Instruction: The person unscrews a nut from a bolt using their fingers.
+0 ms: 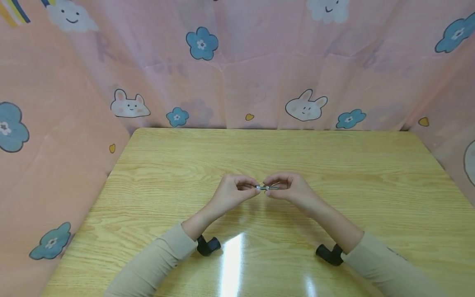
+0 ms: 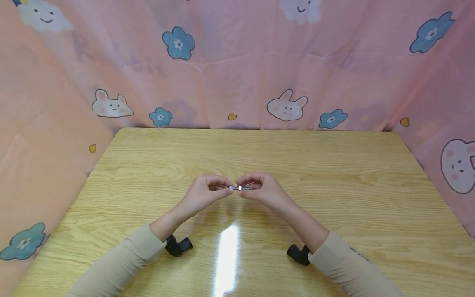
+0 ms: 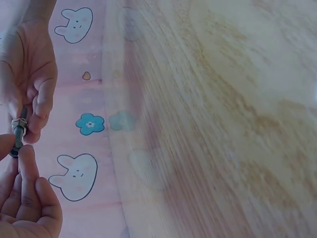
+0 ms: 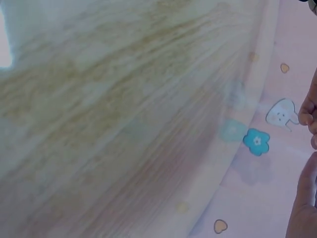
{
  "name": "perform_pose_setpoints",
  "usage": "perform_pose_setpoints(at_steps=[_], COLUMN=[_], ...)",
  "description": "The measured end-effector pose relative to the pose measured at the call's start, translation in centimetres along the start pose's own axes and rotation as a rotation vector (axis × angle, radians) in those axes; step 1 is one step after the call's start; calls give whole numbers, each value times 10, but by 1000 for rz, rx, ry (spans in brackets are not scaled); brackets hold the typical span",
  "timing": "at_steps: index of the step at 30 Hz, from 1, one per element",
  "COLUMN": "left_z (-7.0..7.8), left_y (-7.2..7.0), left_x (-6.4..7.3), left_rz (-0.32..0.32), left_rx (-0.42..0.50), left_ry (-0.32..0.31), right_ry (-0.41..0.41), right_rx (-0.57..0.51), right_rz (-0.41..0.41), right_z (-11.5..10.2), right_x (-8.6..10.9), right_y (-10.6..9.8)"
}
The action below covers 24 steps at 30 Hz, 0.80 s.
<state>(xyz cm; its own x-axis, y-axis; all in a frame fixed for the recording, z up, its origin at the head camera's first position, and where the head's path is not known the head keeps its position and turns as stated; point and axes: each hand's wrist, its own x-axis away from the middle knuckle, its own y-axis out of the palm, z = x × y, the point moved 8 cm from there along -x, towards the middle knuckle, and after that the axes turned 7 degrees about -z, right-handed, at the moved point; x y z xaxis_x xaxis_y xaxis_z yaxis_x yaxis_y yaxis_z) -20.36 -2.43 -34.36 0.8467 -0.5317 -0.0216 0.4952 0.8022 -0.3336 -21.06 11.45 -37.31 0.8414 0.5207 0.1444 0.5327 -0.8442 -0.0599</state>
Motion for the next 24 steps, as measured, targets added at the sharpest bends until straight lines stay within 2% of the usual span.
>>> perform_pose_setpoints(at_steps=[3,6,10,13,18,24], left_z=[13,14,-2,-15,-20,-21], left_y=[-1,-1,1,2,1,2], left_x=[5,5,-2,-7,-8,-9], left_rz=[-5,-6,-9,-10,-9,-7], left_rx=[-4,1,11,16,23,27], left_ry=[7,10,5,1,2,11], right_ry=[9,38,75,60,14,61], right_rx=[24,27,-8,-20,-19,-41], right_rz=[-4,2,25,31,31,28], right_z=[-1,2,6,4,-1,2], right_x=[1,0,-1,0,1,-1], right_y=[0,-1,-2,-4,-5,-6])
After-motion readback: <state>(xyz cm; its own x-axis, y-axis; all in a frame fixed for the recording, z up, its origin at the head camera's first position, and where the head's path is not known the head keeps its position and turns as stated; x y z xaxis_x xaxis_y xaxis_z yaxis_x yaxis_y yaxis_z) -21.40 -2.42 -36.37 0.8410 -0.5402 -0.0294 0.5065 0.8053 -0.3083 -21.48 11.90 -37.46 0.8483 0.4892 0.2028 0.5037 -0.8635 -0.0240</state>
